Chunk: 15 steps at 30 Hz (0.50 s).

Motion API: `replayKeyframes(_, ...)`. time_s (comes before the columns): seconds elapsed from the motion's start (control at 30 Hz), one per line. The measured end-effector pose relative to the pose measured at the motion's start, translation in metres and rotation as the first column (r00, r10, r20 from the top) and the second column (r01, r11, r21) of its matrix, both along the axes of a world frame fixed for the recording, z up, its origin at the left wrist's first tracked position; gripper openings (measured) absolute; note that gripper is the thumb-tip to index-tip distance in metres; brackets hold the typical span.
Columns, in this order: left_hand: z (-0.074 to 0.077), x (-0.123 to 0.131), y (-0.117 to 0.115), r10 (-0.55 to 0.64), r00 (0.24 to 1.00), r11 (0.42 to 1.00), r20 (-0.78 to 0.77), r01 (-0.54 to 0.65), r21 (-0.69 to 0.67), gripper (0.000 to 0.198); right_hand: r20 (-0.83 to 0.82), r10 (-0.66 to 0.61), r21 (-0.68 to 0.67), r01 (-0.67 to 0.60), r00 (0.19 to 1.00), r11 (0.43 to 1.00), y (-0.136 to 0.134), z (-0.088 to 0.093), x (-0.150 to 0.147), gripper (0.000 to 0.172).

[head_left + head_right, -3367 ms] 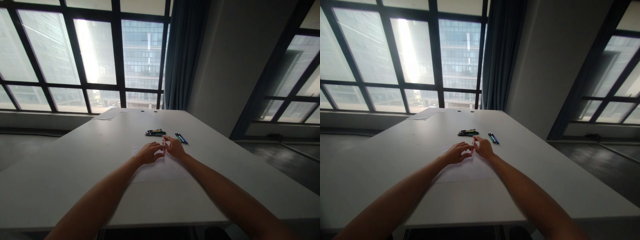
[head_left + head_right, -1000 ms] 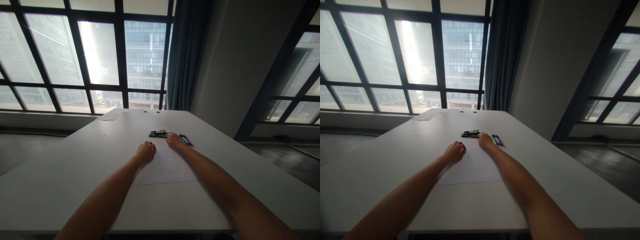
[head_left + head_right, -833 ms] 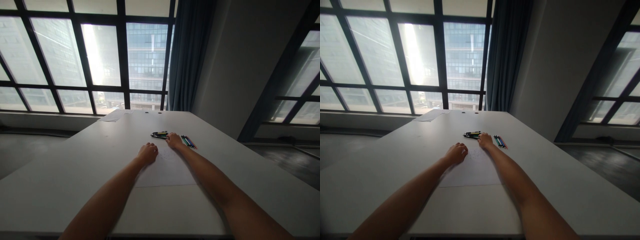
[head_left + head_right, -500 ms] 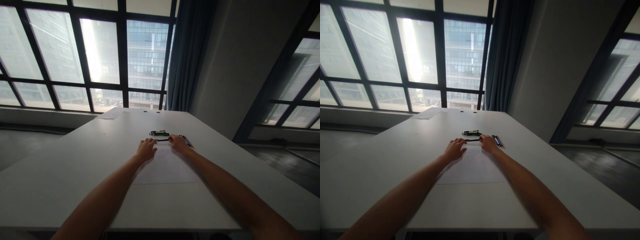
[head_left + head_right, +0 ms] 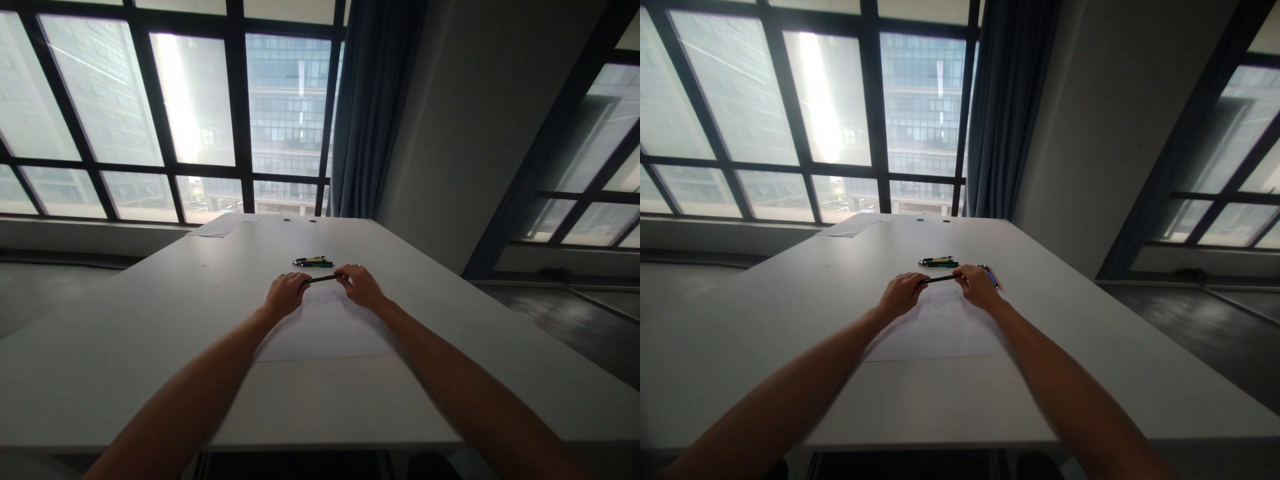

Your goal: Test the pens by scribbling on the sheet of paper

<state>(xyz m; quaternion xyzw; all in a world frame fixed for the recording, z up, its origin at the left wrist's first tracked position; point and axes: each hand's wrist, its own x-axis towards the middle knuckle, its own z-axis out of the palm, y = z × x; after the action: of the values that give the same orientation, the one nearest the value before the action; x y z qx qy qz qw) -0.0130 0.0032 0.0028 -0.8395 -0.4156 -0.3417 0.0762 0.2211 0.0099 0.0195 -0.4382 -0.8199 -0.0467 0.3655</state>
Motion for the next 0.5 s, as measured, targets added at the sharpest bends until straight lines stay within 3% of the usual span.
replayKeyframes(0.23,0.005,0.003,-0.009,-0.189,0.982,0.976,-0.022,0.19,0.109,0.028,0.143,-0.003,-0.06,0.011,0.99,0.998,0.001,-0.002,0.001,0.021)
replayKeyframes(0.4,0.009,0.014,-0.022,-0.3,0.949,0.949,-0.097,0.308,0.069,0.034,0.166,0.029,-0.057,-0.02,0.986,0.998,0.004,-0.007,0.001,0.023)
replayKeyframes(0.5,0.009,0.017,-0.024,-0.339,0.931,0.937,-0.136,0.347,0.044,0.034,0.137,-0.031,0.002,0.031,0.99,1.0,0.003,-0.007,-0.001,0.023)
